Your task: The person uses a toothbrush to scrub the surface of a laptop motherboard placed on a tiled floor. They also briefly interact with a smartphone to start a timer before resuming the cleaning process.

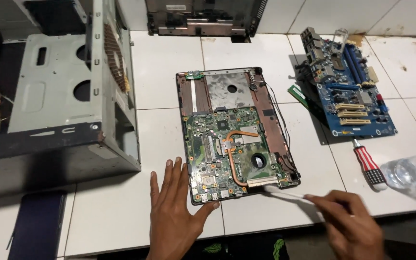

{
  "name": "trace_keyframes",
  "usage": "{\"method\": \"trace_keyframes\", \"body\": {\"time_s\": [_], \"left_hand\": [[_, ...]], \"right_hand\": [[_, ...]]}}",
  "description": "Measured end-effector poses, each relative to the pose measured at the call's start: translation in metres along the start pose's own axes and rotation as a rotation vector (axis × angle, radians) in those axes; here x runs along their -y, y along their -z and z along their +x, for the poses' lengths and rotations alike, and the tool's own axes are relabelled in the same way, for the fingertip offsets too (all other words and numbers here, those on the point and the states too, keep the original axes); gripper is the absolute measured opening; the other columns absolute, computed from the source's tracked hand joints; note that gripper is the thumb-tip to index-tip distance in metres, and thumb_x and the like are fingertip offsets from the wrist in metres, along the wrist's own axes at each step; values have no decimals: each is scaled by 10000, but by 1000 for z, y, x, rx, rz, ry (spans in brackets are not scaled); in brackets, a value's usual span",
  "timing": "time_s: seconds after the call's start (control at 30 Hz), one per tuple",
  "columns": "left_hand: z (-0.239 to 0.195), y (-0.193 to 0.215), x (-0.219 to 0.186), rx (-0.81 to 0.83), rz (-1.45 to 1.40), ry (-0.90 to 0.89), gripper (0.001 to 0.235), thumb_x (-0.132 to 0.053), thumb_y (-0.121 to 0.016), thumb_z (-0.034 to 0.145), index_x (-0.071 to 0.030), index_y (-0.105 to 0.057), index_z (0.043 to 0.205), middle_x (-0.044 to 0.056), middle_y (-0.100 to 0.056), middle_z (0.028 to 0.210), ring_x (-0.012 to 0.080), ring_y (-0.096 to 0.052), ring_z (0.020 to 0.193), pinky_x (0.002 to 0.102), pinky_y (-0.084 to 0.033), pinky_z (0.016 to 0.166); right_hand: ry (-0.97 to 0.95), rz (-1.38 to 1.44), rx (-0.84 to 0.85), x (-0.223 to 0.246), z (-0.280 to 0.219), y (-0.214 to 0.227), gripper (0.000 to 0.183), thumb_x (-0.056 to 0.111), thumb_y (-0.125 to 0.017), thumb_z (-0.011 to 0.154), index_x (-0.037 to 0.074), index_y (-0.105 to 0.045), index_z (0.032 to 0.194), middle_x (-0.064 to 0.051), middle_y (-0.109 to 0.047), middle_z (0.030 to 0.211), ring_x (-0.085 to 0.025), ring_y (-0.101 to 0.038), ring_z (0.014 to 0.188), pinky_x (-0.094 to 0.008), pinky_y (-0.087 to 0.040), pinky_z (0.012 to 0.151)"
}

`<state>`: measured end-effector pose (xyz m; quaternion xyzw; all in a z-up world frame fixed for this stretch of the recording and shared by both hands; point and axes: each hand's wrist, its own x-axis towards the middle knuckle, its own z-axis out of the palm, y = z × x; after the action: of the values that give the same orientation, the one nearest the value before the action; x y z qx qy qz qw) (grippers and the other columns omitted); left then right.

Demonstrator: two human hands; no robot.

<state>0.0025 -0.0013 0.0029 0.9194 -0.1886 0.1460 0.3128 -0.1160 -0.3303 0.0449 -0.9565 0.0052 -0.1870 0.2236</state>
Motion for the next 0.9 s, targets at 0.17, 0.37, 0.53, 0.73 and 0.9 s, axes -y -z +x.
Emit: {"method": "trace_keyframes", "body": {"time_s": [0.17,0.37,0.53,0.73,0.9], "left_hand": [[-1,-2,0,-9,5,11,995,-578,-786,854,8,-412,1566,151,-366,1692,301,-280,1597,553,-101,1316],[-1,1,0,13,22,-5,990,-599,-754,879,5,-395,1578,158,-354,1695,303,-266,1601,555,-93,1317],[-1,-2,0,-41,30,-34,962,-603,-734,888,28,-429,1547,189,-393,1669,329,-323,1581,577,-125,1316],[0,-2,0,-35,-2,-30,963,-565,-780,863,43,-444,1530,214,-406,1655,339,-337,1572,577,-115,1312],[-1,-5,3,-13,14,-24,969,-562,-744,877,41,-408,1557,204,-363,1680,327,-289,1592,573,-83,1316]], "right_hand": [[-13,47,-39,0,12,-14,494,-71,-585,858,219,-805,1192,-30,-638,1113,-129,-658,903,-238,-497,865],[81,-6,91,3,10,-18,553,45,-636,803,333,-773,1254,9,-650,1192,-148,-669,1072,-295,-465,966],[26,61,-29,60,9,-44,418,90,-577,898,320,-822,1145,32,-679,1028,-80,-681,812,-192,-508,740],[-167,-195,-39,75,-15,-56,490,108,-703,935,473,-759,1258,129,-670,1066,-30,-646,748,-184,-472,675],[-3,-7,-38,107,-2,-67,388,92,-703,905,350,-812,1175,53,-668,973,-60,-659,751,-173,-478,753]]}}
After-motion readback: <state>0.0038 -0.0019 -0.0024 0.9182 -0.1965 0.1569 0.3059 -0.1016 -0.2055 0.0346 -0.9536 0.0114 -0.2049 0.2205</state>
